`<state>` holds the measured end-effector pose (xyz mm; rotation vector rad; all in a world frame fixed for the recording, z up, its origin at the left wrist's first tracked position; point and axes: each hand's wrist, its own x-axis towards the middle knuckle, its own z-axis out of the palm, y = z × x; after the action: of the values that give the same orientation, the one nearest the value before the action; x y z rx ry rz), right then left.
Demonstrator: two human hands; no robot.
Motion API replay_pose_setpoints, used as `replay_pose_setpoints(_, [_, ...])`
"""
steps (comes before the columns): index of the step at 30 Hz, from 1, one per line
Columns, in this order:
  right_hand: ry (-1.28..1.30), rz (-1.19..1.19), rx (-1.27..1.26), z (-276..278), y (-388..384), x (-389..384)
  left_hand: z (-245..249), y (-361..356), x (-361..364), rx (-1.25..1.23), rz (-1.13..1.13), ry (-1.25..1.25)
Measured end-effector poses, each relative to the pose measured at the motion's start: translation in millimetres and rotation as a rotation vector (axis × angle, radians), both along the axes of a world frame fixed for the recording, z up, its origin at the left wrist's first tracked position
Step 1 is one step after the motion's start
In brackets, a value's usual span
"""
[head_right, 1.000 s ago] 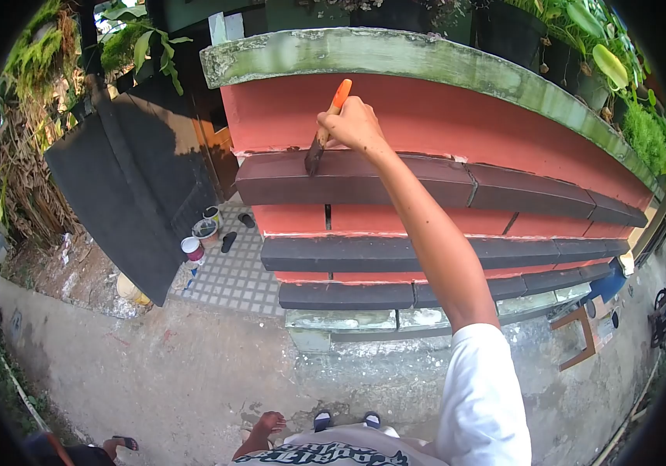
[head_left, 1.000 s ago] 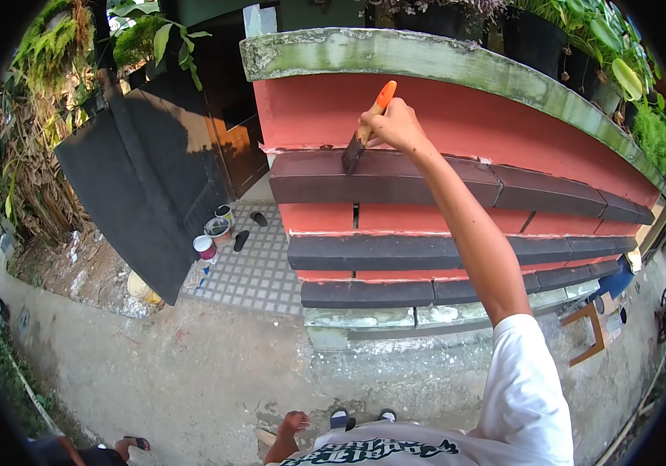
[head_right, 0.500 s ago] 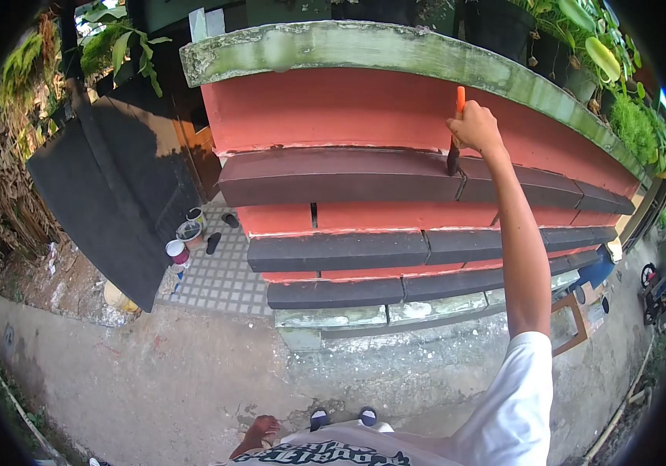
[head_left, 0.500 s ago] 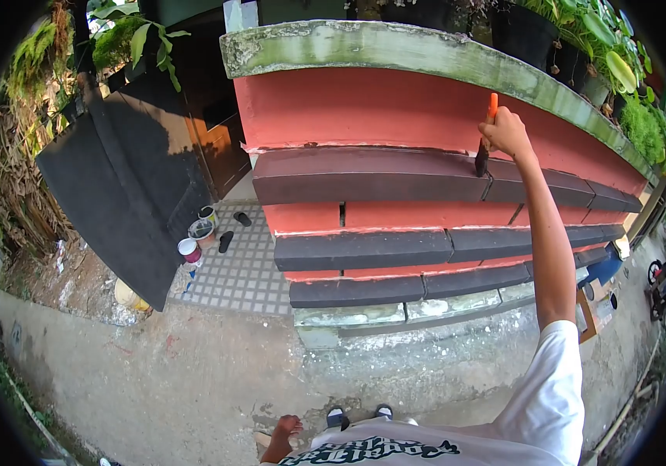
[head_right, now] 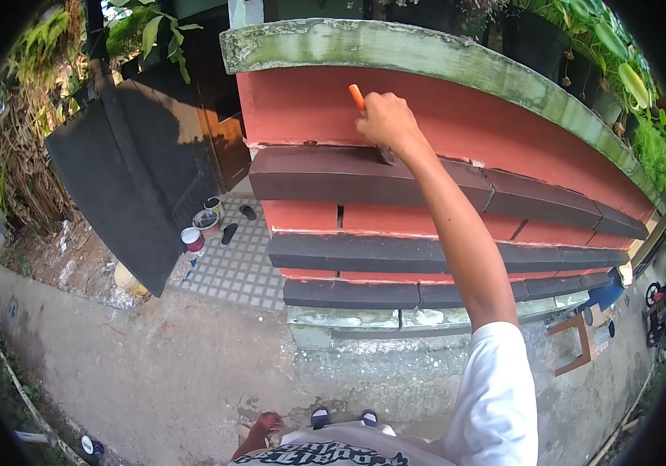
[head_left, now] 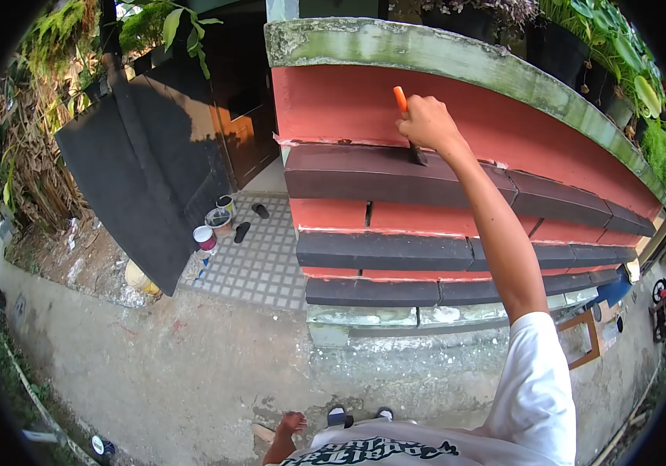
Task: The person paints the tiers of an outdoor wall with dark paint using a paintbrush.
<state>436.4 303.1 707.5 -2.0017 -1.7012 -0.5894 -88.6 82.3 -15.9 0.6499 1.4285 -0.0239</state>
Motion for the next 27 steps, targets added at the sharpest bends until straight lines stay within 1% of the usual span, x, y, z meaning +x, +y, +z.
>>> replay_pose_setpoints(2, [0.082,0.052,-0.032,7.5,13.4,-26.4,-5.9,-6.7,-8.7,-0.038,0.021,-0.005])
replay_pose_setpoints(5, [0.203,0.120,-0.042,10.0,39.4,-49.4,0.4,-16.2,-15.6,-0.043,0.033,0.019])
replay_pose_setpoints(6, [0.169,0.083,0.005,9.1,46.7,-58.3,4.5,-18.3,-16.6,-0.032,0.041,0.017])
replay_pose_setpoints(9, [0.477,0.223,-0.022,8.6,56.2,-73.9,15.9,-23.1,-17.8,-0.006,0.061,0.018])
replay_pose_setpoints(12, [0.835,0.336,0.057,-8.1,81.1,-76.3,23.8,-25.0,-17.3,-0.001,0.074,0.026])
replay_pose_setpoints(14, [1.000,0.415,0.127,-26.4,99.0,-73.3,20.1,-22.0,-18.4,-0.005,0.077,0.027])
replay_pose_setpoints(15, [1.080,0.453,0.165,-27.0,97.7,-77.0,17.1,-20.3,-18.4,-0.008,0.076,0.028])
replay_pose_setpoints(18, [1.206,0.395,0.079,-33.6,81.1,-78.1,11.0,-16.8,-18.6,-0.010,0.062,0.026])
replay_pose_setpoints(21, [1.212,0.400,0.098,-39.4,65.0,-58.0,9.3,-11.0,-19.3,-0.003,0.044,0.007])
replay_pose_setpoints(22, [1.174,0.378,0.098,-37.3,53.2,-47.8,7.4,-8.0,-19.9,0.000,0.043,-0.004])
replay_pose_setpoints(23, [1.131,0.318,0.107,-34.7,41.2,-37.4,5.0,-6.2,-19.6,0.000,0.044,-0.016])
replay_pose_setpoints(25, [1.126,0.249,0.151,-37.3,16.4,11.4,2.2,-0.7,-20.1,-0.022,0.013,0.003])
replay_pose_setpoints(26, [1.092,0.189,0.140,-30.2,-2.6,16.9,1.4,2.4,-19.0,-0.031,0.002,0.012])
replay_pose_setpoints(27, [1.061,0.177,0.140,-29.0,-12.4,32.6,1.8,3.5,-18.9,-0.022,-0.007,0.016])
